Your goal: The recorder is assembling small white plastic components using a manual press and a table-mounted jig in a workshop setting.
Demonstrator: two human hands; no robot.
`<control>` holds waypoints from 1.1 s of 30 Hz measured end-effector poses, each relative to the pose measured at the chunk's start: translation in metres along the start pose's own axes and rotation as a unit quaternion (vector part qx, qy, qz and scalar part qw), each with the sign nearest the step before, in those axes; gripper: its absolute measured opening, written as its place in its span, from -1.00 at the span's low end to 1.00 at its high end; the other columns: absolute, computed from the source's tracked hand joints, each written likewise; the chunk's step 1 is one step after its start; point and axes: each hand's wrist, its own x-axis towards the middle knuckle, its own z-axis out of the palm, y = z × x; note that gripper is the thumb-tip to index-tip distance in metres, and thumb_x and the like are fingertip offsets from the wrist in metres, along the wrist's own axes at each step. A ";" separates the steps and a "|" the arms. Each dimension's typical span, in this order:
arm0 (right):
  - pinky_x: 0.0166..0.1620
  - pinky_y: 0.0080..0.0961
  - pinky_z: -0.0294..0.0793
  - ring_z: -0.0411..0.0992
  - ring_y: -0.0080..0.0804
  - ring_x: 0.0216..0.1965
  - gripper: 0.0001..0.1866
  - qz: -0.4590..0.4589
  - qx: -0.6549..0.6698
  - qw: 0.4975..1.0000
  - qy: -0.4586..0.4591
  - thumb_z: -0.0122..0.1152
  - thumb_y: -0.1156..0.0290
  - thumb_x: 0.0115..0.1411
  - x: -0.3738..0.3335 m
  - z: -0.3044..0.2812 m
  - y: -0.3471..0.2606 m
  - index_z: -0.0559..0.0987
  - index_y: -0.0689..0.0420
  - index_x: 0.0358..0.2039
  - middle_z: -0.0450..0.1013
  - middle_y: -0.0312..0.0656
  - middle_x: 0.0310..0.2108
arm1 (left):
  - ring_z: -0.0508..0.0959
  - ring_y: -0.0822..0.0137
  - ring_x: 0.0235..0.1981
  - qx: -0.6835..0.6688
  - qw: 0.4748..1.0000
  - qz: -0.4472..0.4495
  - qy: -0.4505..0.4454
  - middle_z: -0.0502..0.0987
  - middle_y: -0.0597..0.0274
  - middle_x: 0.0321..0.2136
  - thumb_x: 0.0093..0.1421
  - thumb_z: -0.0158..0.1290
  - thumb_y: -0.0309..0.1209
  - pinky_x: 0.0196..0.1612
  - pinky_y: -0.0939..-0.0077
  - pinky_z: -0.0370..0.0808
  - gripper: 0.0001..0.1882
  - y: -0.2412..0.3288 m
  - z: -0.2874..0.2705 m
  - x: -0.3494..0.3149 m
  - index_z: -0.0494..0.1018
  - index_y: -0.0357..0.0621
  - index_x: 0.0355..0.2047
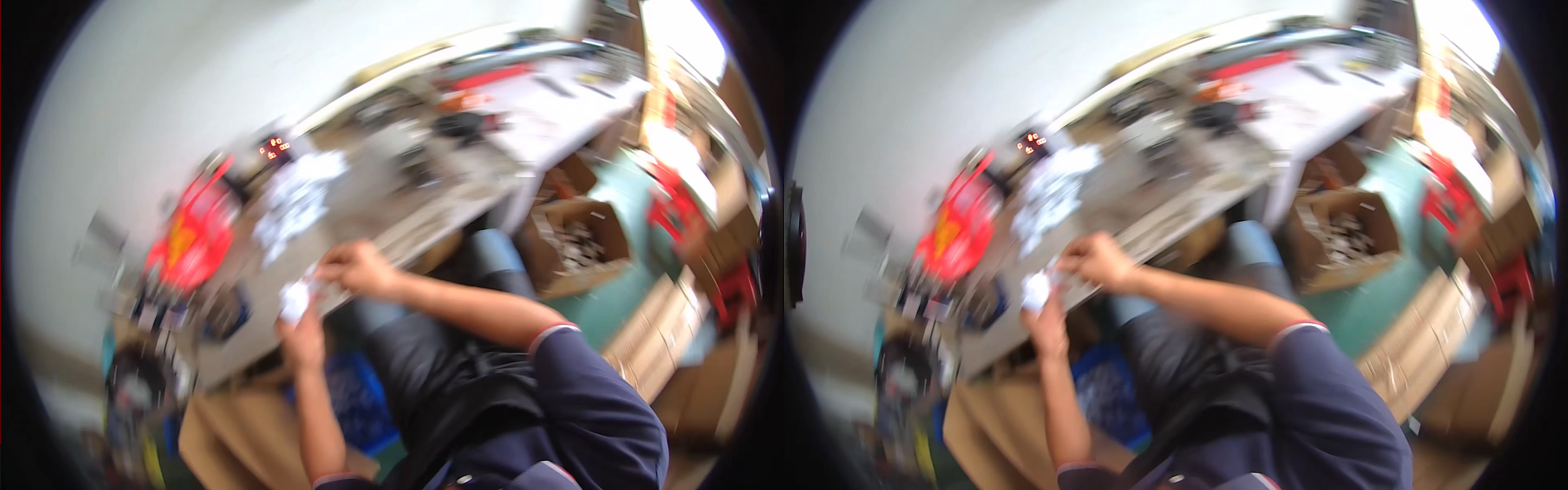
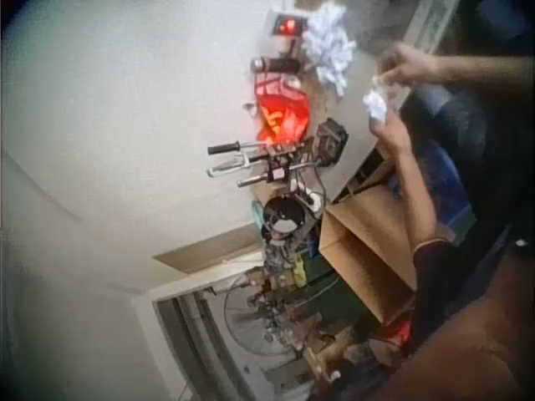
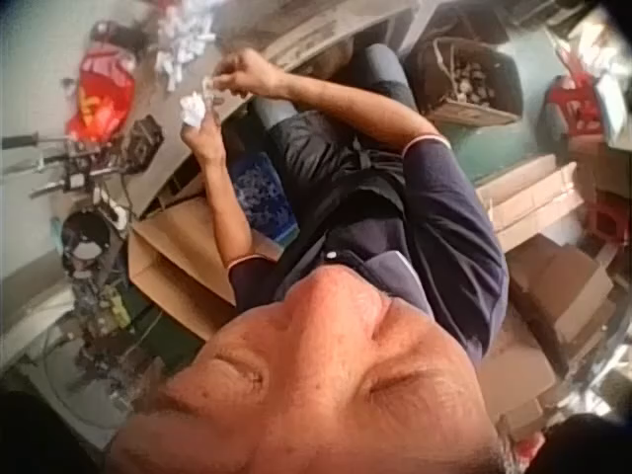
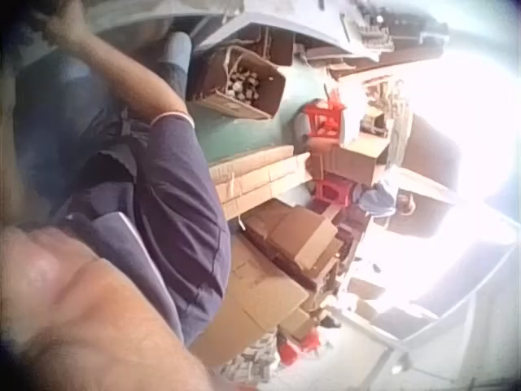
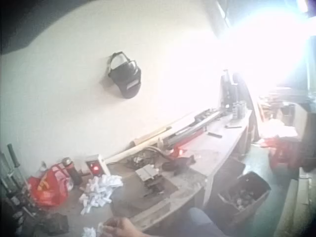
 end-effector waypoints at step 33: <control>-0.39 -0.45 0.41 0.38 -0.52 -0.51 -0.72 -0.067 -0.104 0.948 0.293 0.26 0.28 0.27 -0.135 -0.182 0.112 0.60 0.30 -0.37 0.47 -0.16 -0.57 | 0.52 0.44 -0.40 0.007 0.908 0.078 -0.411 0.54 0.17 -0.50 0.22 0.04 -0.63 -0.30 0.42 0.46 -0.88 -0.014 0.234 -0.005 0.51 -0.42 -0.25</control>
